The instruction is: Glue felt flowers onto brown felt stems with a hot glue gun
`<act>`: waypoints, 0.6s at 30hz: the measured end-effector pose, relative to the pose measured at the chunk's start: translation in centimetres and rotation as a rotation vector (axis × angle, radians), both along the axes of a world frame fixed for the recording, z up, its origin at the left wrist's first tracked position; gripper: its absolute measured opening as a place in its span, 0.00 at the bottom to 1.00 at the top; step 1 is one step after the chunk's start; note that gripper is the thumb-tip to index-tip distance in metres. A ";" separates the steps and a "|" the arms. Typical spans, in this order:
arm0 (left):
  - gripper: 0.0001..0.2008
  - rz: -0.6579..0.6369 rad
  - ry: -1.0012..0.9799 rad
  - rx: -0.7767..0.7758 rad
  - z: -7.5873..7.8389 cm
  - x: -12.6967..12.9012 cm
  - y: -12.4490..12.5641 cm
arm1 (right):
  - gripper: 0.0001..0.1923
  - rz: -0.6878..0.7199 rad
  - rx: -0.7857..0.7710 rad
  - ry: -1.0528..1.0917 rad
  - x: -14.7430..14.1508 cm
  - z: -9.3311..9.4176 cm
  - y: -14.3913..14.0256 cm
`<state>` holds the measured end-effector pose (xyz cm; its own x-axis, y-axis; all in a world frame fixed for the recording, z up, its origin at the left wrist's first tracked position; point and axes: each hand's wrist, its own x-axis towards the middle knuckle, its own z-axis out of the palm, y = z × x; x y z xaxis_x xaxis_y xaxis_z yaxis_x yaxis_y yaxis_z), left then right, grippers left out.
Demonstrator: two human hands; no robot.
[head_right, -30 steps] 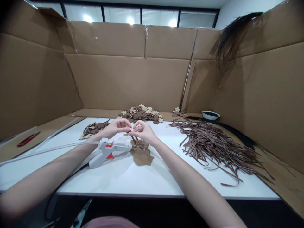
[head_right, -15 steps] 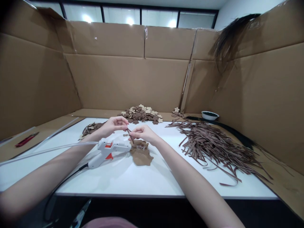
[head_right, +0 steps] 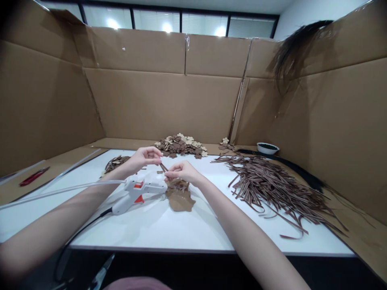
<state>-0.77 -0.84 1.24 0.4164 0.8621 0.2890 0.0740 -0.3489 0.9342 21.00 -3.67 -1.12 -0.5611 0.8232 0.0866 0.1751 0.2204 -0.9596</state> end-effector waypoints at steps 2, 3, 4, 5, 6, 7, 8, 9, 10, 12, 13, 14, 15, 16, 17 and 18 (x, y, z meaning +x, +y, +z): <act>0.16 0.019 0.009 -0.001 0.1 0.0 -0.1 | 0.20 0.005 -0.003 0.005 0.0 -0.1 0.0; 0.16 0.022 0.013 -0.002 0.2 0.0 -0.1 | 0.20 0.005 -0.001 0.004 0.0 -0.1 0.0; 0.16 0.020 0.017 -0.001 0.2 0.0 -0.2 | 0.19 0.005 0.002 0.001 0.0 -0.1 0.0; 0.15 0.016 0.021 -0.001 0.1 0.0 -0.2 | 0.19 0.007 0.006 -0.004 0.0 -0.1 0.0; 0.15 0.008 0.022 0.000 0.0 0.0 -0.1 | 0.19 0.011 0.012 -0.009 0.1 -0.1 0.0; 0.15 0.000 0.021 0.000 0.0 0.0 -0.1 | 0.19 0.015 0.019 -0.012 0.0 0.0 -0.1; 0.15 -0.010 0.019 -0.001 -0.2 0.0 -0.1 | 0.19 0.019 0.025 -0.013 0.0 0.0 -0.1; 0.15 -0.019 0.016 -0.001 -0.2 0.0 0.0 | 0.20 0.020 0.027 -0.014 0.0 0.0 -0.1; 0.15 -0.027 0.013 0.000 -0.3 0.0 0.1 | 0.20 0.017 0.025 -0.015 0.0 0.0 -0.1; 0.15 -0.039 0.009 0.005 -0.4 0.0 0.2 | 0.20 0.008 0.013 -0.016 0.0 0.0 -0.1; 0.15 -0.040 0.008 0.009 -0.5 0.0 0.2 | 0.20 0.006 0.007 -0.016 -0.1 0.0 -0.1; 0.15 -0.040 0.009 0.012 -0.5 -0.1 0.3 | 0.20 0.005 0.005 -0.017 -0.1 0.0 -0.1; 0.15 -0.038 0.010 0.015 -0.5 -0.1 0.3 | 0.19 0.005 0.007 -0.018 0.0 0.1 -0.1; 0.15 -0.037 0.010 0.016 -0.5 -0.1 0.4 | 0.19 0.006 0.010 -0.020 0.0 0.1 -0.2; 0.15 -0.035 0.009 0.016 -0.5 -0.1 0.4 | 0.19 0.009 0.012 -0.022 0.0 0.1 -0.2; 0.15 -0.033 0.008 0.016 -0.5 -0.1 0.4 | 0.19 0.011 0.013 -0.024 0.0 0.2 -0.2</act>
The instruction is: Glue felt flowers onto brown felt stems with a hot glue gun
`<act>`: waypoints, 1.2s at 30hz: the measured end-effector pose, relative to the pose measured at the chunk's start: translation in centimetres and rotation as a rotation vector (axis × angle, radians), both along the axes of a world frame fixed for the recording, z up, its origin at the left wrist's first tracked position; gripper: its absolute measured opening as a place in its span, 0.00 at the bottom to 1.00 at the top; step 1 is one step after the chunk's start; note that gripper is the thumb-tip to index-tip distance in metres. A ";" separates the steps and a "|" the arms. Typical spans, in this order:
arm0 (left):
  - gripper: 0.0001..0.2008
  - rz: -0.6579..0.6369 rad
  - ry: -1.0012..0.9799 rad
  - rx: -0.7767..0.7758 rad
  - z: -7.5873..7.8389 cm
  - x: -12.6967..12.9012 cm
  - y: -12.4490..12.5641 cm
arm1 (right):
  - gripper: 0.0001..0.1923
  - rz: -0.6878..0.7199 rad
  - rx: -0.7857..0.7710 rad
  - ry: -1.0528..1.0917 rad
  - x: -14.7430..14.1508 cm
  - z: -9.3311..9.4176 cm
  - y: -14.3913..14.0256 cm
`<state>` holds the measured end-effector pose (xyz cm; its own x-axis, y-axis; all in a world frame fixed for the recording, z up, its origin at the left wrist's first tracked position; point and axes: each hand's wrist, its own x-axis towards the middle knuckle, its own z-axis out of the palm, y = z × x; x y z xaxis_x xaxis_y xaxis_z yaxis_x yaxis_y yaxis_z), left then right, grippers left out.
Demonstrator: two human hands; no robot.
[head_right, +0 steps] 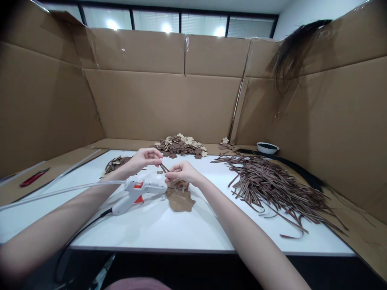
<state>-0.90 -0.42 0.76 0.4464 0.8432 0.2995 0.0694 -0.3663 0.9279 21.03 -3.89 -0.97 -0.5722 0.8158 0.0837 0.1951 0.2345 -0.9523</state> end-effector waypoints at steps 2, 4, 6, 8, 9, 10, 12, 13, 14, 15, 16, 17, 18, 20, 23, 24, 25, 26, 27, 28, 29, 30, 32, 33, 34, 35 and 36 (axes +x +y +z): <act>0.15 0.001 -0.002 -0.001 -0.1 0.0 0.1 | 0.19 0.009 0.001 -0.008 0.0 0.1 -0.1; 0.15 -0.010 -0.002 -0.002 -0.3 0.0 0.1 | 0.19 0.022 0.012 -0.016 0.1 0.1 -0.1; 0.15 -0.034 -0.002 -0.002 -0.5 0.2 0.2 | 0.20 0.032 0.044 -0.018 0.1 0.1 -0.1; 0.16 -0.055 0.004 -0.012 -0.7 0.5 0.2 | 0.21 0.029 0.071 -0.007 0.1 0.1 0.0; 0.16 -0.060 0.009 -0.020 -0.8 0.6 0.1 | 0.21 0.024 0.076 0.002 0.1 0.0 0.1; 0.16 -0.064 0.015 -0.027 -0.8 0.8 0.0 | 0.21 0.018 0.073 0.012 0.0 0.0 0.1; 0.16 -0.069 0.027 -0.033 -0.8 1.2 -0.2 | 0.21 0.007 0.061 0.031 0.0 -0.1 0.1; 0.16 -0.073 0.031 -0.032 -0.8 1.3 -0.3 | 0.21 0.000 0.059 0.036 -0.1 -0.2 0.1; 0.16 -0.077 0.034 -0.032 -0.7 1.5 -0.5 | 0.21 -0.008 0.059 0.037 -0.1 -0.2 0.1; 0.16 -0.080 0.034 -0.034 -0.6 1.6 -0.7 | 0.21 -0.018 0.060 0.037 -0.2 -0.2 0.1; 0.15 -0.081 0.034 -0.038 -0.6 1.7 -0.8 | 0.21 -0.029 0.061 0.036 -0.3 -0.2 0.1; 0.15 -0.079 0.034 -0.043 -0.5 1.8 -0.9 | 0.21 -0.039 0.060 0.035 -0.3 -0.3 0.1; 0.15 -0.075 0.038 -0.048 -0.5 1.8 -1.1 | 0.21 -0.049 0.055 0.035 -0.4 -0.3 0.1; 0.14 -0.064 0.048 -0.052 -0.4 1.9 -1.2 | 0.21 -0.062 0.043 0.039 -0.4 -0.5 0.1; 0.14 -0.053 0.060 -0.042 -0.4 2.0 -1.3 | 0.21 -0.072 0.042 0.041 -0.4 -0.7 0.3; 0.14 -0.054 0.060 -0.038 -0.5 2.0 -1.3 | 0.21 -0.072 0.047 0.041 -0.4 -0.7 0.4; 0.14 -0.058 0.057 -0.033 -0.5 2.0 -1.3 | 0.21 -0.072 0.055 0.042 -0.4 -0.7 0.5; 0.14 -0.062 0.056 -0.028 -0.5 2.0 -1.2 | 0.22 -0.073 0.063 0.045 -0.4 -0.7 0.5; 0.15 -0.064 0.054 -0.024 -0.5 2.0 -1.1 | 0.22 -0.073 0.072 0.048 -0.4 -0.7 0.5; 0.15 -0.063 0.053 -0.018 -0.5 2.0 -1.1 | 0.22 -0.075 0.081 0.051 -0.4 -0.7 0.6; 0.15 -0.063 0.053 -0.012 -0.5 2.0 -1.0 | 0.22 -0.078 0.092 0.050 -0.4 -0.7 0.6; 0.15 -0.064 0.051 -0.005 -0.5 2.0 -0.9 | 0.22 -0.081 0.103 0.047 -0.4 -0.6 0.6; 0.15 -0.072 0.039 0.002 -0.6 2.0 -0.6 | 0.23 -0.089 0.119 0.040 -0.3 -0.6 0.6; 0.15 -0.079 0.028 0.003 -0.7 2.0 -0.5 | 0.23 -0.095 0.122 0.038 -0.3 -0.6 0.6; 0.15 -0.087 0.018 0.004 -0.7 2.0 -0.4 | 0.23 -0.101 0.123 0.038 -0.3 -0.6 0.7; 0.16 -0.095 0.008 0.006 -0.8 2.1 -0.3 | 0.24 -0.107 0.123 0.039 -0.3 -0.6 0.7; 0.16 -0.101 -0.001 0.009 -0.8 2.2 -0.3 | 0.24 -0.111 0.124 0.040 -0.3 -0.6 0.7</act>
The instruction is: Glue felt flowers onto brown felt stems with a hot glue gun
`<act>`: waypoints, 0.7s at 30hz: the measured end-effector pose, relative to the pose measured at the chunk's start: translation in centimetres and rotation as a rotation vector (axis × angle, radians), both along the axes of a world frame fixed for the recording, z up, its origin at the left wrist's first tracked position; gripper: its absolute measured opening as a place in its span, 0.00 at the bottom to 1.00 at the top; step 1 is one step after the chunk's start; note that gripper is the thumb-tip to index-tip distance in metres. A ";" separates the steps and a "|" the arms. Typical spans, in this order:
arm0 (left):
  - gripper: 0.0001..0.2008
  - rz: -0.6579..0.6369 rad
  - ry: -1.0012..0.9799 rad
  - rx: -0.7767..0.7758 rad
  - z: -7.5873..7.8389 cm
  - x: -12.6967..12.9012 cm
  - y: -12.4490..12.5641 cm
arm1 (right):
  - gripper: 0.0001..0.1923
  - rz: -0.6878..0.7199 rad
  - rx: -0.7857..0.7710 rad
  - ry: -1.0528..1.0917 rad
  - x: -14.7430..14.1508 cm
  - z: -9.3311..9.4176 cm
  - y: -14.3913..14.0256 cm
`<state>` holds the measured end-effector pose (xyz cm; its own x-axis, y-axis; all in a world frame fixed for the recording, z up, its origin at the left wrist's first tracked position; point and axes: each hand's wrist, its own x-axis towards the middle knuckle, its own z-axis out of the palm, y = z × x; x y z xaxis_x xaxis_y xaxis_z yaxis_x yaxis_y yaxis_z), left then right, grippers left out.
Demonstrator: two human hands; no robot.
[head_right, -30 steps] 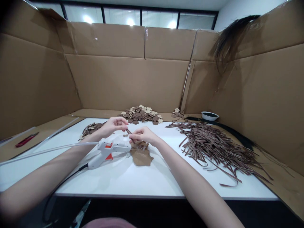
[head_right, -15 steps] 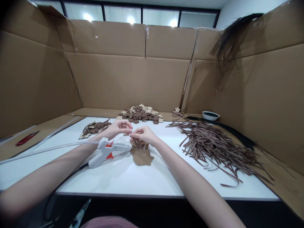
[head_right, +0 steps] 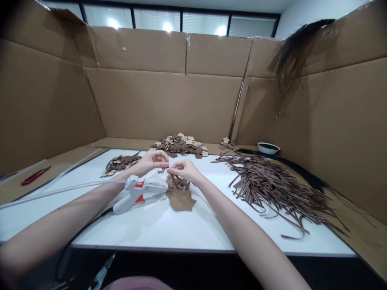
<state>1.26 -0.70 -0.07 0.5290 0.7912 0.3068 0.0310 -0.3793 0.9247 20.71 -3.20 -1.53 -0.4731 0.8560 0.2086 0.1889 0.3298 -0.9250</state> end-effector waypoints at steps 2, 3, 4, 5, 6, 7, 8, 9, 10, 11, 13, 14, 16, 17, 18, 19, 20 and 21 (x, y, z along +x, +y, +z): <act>0.16 -0.007 -0.009 0.008 -0.1 0.1 0.1 | 0.25 -0.010 0.004 -0.005 0.0 0.0 0.0; 0.16 -0.007 -0.009 0.011 -0.2 0.1 0.3 | 0.25 -0.017 0.005 -0.008 0.0 0.0 0.0; 0.16 -0.004 -0.004 0.013 -0.2 0.1 0.4 | 0.24 -0.026 0.005 -0.009 0.0 0.0 0.0; 0.16 0.004 0.006 0.016 -0.4 -0.1 0.7 | 0.24 -0.035 0.003 -0.007 0.0 0.0 -0.1; 0.16 0.023 0.019 0.022 -0.6 -0.4 1.1 | 0.24 -0.045 -0.001 -0.001 0.0 -0.1 -0.1; 0.17 0.052 0.038 0.034 -0.8 -0.8 1.6 | 0.23 -0.057 -0.007 0.009 0.0 -0.1 0.0; 0.16 0.101 0.060 0.054 -1.1 -1.4 2.2 | 0.23 -0.072 -0.014 0.021 0.1 -0.1 0.0; 0.16 0.169 0.076 0.082 -1.5 -2.1 2.9 | 0.23 -0.088 -0.020 0.032 0.1 -0.1 0.1; 0.16 0.235 0.107 0.114 -1.8 -2.9 3.8 | 0.23 -0.106 -0.026 0.042 0.1 -0.1 0.2; 0.15 0.302 0.158 0.153 -2.1 -3.7 4.6 | 0.23 -0.122 -0.030 0.051 0.2 -0.1 0.3; 0.14 0.443 0.331 0.262 -2.6 -5.1 6.5 | 0.24 -0.145 -0.031 0.068 0.2 -0.2 0.5; 0.14 0.510 0.470 0.324 -2.6 -5.6 7.3 | 0.24 -0.153 -0.031 0.078 0.3 -0.2 0.6; 0.13 0.558 0.580 0.364 -2.6 -6.1 8.8 | 0.24 -0.163 -0.030 0.098 0.3 -0.3 0.7; 0.13 0.568 0.636 0.379 -2.5 -6.2 9.5 | 0.24 -0.166 -0.029 0.105 0.3 -0.3 0.8; 0.14 0.570 0.686 0.388 -2.5 -6.1 10.0 | 0.24 -0.169 -0.029 0.110 0.3 -0.3 0.8; 0.15 0.571 0.739 0.393 -2.5 -6.0 10.5 | 0.24 -0.170 -0.028 0.115 0.3 -0.3 0.8; 0.18 0.572 0.791 0.395 -2.5 -5.8 11.0 | 0.24 -0.169 -0.027 0.118 0.3 -0.3 0.8; 0.20 0.575 0.839 0.391 -2.6 -5.6 11.4 | 0.24 -0.169 -0.027 0.121 0.3 -0.2 0.7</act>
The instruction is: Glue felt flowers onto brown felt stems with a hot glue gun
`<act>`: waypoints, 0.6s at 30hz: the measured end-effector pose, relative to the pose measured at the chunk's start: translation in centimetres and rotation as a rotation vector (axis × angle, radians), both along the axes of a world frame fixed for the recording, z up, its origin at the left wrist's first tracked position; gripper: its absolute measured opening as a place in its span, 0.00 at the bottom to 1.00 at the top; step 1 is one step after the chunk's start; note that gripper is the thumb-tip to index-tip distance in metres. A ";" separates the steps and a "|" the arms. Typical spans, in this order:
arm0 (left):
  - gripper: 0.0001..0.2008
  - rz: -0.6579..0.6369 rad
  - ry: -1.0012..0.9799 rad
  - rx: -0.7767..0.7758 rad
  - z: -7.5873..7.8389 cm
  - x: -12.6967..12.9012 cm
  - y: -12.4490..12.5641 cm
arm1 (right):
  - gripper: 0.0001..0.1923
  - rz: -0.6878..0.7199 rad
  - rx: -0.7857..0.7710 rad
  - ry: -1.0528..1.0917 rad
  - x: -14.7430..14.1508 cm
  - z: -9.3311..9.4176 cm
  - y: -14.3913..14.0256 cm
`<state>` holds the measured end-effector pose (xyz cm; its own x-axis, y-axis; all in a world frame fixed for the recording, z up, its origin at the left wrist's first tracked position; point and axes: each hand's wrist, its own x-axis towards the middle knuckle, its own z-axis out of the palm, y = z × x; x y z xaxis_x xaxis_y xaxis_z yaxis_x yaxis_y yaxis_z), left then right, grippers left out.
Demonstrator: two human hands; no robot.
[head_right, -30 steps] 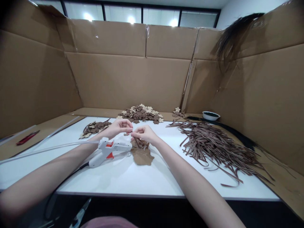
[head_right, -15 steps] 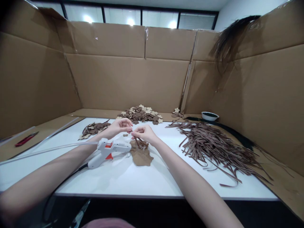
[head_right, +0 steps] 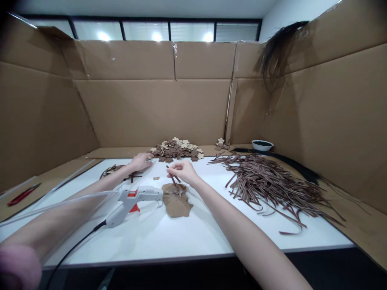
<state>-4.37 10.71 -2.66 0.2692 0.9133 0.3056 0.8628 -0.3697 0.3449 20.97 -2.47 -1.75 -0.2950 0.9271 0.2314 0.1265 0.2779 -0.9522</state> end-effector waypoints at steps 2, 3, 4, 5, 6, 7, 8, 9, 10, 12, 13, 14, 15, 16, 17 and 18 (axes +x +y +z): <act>0.24 0.038 0.066 -0.029 -0.2 0.2 0.7 | 0.24 0.003 0.000 0.010 0.0 0.1 -0.1; 0.25 0.057 0.091 -0.046 -0.3 0.3 0.9 | 0.24 0.003 0.001 0.017 0.0 0.2 -0.1; 0.25 0.070 0.112 -0.063 -0.3 0.3 1.0 | 0.24 0.001 0.001 0.022 0.0 0.2 -0.2; 0.25 0.074 0.128 -0.077 -0.3 0.3 1.1 | 0.24 -0.003 0.000 0.025 -0.1 0.3 -0.2; 0.25 0.067 0.139 -0.089 -0.2 0.3 1.0 | 0.23 -0.004 -0.003 0.026 -0.1 0.3 -0.3; 0.25 0.048 0.145 -0.097 -0.1 0.3 0.9 | 0.23 -0.005 -0.006 0.025 -0.1 0.3 -0.3; 0.24 0.018 0.146 -0.103 0.0 0.3 0.7 | 0.22 -0.005 -0.008 0.025 -0.2 0.3 -0.3; 0.24 -0.020 0.142 -0.109 0.2 0.4 0.4 | 0.22 -0.004 -0.010 0.026 -0.2 0.3 -0.3; 0.24 -0.061 0.134 -0.115 0.4 0.4 0.1 | 0.21 -0.002 -0.010 0.030 -0.3 0.3 -0.3; 0.24 -0.135 0.110 -0.131 0.6 0.6 -0.5 | 0.21 -0.001 -0.008 0.039 -0.3 0.3 -0.3; 0.24 -0.163 0.096 -0.138 0.7 0.7 -0.8 | 0.21 0.001 -0.006 0.043 -0.3 0.3 -0.3; 0.24 -0.186 0.083 -0.145 0.8 0.7 -1.1 | 0.21 0.004 -0.003 0.045 -0.3 0.2 -0.2; 0.24 -0.204 0.072 -0.152 0.8 0.8 -1.4 | 0.22 0.008 0.002 0.044 -0.3 0.2 -0.2; 0.23 -0.218 0.064 -0.159 0.8 1.0 -1.7 | 0.22 0.012 0.008 0.041 -0.3 0.2 -0.1; 0.22 -0.236 0.057 -0.168 0.8 1.1 -2.0 | 0.23 0.015 0.012 0.037 -0.3 0.2 -0.1; 0.22 -0.259 0.051 -0.179 0.7 1.2 -2.3 | 0.23 0.016 0.012 0.032 -0.2 0.2 -0.1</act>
<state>-3.17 8.38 -1.93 0.5110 0.8503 0.1262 0.7654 -0.5169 0.3834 20.73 -2.56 -1.59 -0.3021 0.9193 0.2522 0.0910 0.2912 -0.9523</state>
